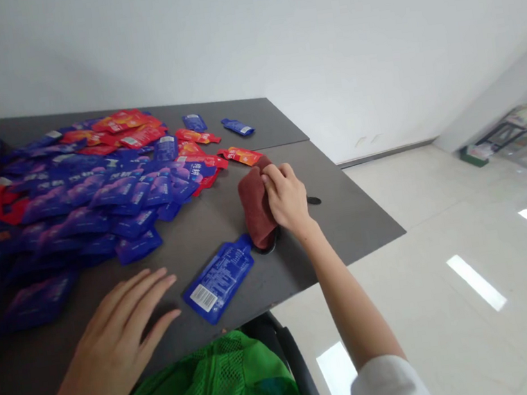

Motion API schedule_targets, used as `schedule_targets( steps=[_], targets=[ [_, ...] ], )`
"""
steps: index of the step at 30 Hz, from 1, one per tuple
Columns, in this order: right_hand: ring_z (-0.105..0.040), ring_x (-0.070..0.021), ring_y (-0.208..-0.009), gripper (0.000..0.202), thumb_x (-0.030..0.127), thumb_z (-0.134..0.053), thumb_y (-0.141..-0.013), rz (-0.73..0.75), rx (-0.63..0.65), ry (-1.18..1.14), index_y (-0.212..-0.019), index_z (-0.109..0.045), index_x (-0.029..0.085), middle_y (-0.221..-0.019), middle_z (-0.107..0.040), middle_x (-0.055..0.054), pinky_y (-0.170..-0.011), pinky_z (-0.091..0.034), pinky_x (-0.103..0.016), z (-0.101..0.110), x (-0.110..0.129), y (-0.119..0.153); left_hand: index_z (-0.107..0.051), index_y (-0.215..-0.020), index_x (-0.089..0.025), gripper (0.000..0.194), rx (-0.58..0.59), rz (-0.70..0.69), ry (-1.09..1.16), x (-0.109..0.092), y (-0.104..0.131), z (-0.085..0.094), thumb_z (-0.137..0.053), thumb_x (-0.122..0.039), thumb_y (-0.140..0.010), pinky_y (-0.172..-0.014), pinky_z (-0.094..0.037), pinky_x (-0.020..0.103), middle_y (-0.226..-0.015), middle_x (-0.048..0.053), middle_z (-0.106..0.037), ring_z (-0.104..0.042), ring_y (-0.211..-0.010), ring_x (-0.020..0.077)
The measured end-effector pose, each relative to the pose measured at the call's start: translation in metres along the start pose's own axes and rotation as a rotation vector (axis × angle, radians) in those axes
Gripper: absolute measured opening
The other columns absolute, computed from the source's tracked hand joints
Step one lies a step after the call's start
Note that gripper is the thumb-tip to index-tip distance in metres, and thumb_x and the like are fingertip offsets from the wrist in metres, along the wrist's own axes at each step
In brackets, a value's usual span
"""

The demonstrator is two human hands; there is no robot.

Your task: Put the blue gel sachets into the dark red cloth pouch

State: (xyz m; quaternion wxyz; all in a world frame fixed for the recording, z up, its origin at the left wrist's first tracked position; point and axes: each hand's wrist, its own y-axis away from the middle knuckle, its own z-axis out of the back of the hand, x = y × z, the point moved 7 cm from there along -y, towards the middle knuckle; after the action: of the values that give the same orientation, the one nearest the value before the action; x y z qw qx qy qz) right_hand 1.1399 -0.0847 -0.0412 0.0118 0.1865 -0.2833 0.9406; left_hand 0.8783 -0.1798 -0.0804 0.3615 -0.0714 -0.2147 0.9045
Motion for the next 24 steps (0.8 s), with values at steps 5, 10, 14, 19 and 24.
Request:
schedule_targets(
  steps=[5, 10, 14, 19, 24],
  targets=[
    [-0.049, -0.015, -0.081, 0.029, 0.035, -0.028, -0.095, 0.17, 0.038, -0.235, -0.087, -0.053, 0.021, -0.085, -0.05, -0.003, -0.076, -0.04, -0.028, 0.04, 0.051, 0.02, -0.057, -0.115, -0.02, 0.03, 0.16, -0.328, 0.117, -0.022, -0.02, -0.011, -0.049, -0.017, -0.087, -0.096, -0.042, 0.04, -0.113, 0.003, -0.065, -0.056, -0.108, 0.0213],
    [-0.048, -0.0143, -0.075, 0.024, 0.028, -0.035, -0.091, 0.56, 0.528, -0.159, -0.1, -0.057, 0.025, -0.093, -0.051, -0.004, -0.069, -0.041, -0.028, 0.001, 0.108, 0.078, -0.068, -0.087, -0.018, 0.025, 0.268, -0.387, 0.064, -0.038, -0.017, -0.021, -0.052, -0.003, -0.076, -0.073, -0.05, 0.027, -0.081, 0.005, -0.069, -0.063, -0.078, 0.0171],
    [-0.05, -0.0169, -0.077, 0.032, 0.026, -0.04, -0.086, 0.702, 0.644, -0.008, -0.115, -0.054, 0.03, -0.095, -0.052, -0.006, -0.069, -0.041, -0.031, -0.046, 0.11, 0.093, -0.067, -0.086, -0.015, 0.031, 0.145, -0.459, -0.087, -0.05, -0.011, -0.016, -0.042, 0.001, -0.076, -0.068, -0.05, 0.027, -0.075, 0.008, -0.069, -0.063, -0.071, 0.0175],
    [-0.054, -0.0168, -0.077, 0.035, 0.026, -0.031, -0.091, 0.496, 0.592, 0.177, -0.119, -0.051, 0.031, -0.104, -0.053, -0.007, -0.065, -0.039, -0.029, -0.079, 0.071, 0.038, -0.064, -0.102, -0.007, 0.033, 0.086, -0.512, -0.244, -0.073, -0.009, -0.018, -0.044, -0.001, -0.078, -0.061, -0.052, 0.025, -0.093, 0.016, -0.07, -0.066, -0.082, 0.0216],
    [-0.054, -0.0173, -0.078, 0.035, 0.032, -0.022, -0.095, 0.295, 0.442, 0.167, -0.109, -0.053, 0.023, -0.099, -0.055, -0.007, -0.065, -0.037, -0.027, -0.042, 0.054, -0.003, -0.065, -0.1, -0.004, 0.038, 0.138, -0.341, -0.341, -0.09, -0.017, -0.022, -0.044, 0.007, -0.07, -0.055, -0.052, 0.023, -0.087, 0.018, -0.07, -0.068, -0.076, 0.0214]
  ],
)
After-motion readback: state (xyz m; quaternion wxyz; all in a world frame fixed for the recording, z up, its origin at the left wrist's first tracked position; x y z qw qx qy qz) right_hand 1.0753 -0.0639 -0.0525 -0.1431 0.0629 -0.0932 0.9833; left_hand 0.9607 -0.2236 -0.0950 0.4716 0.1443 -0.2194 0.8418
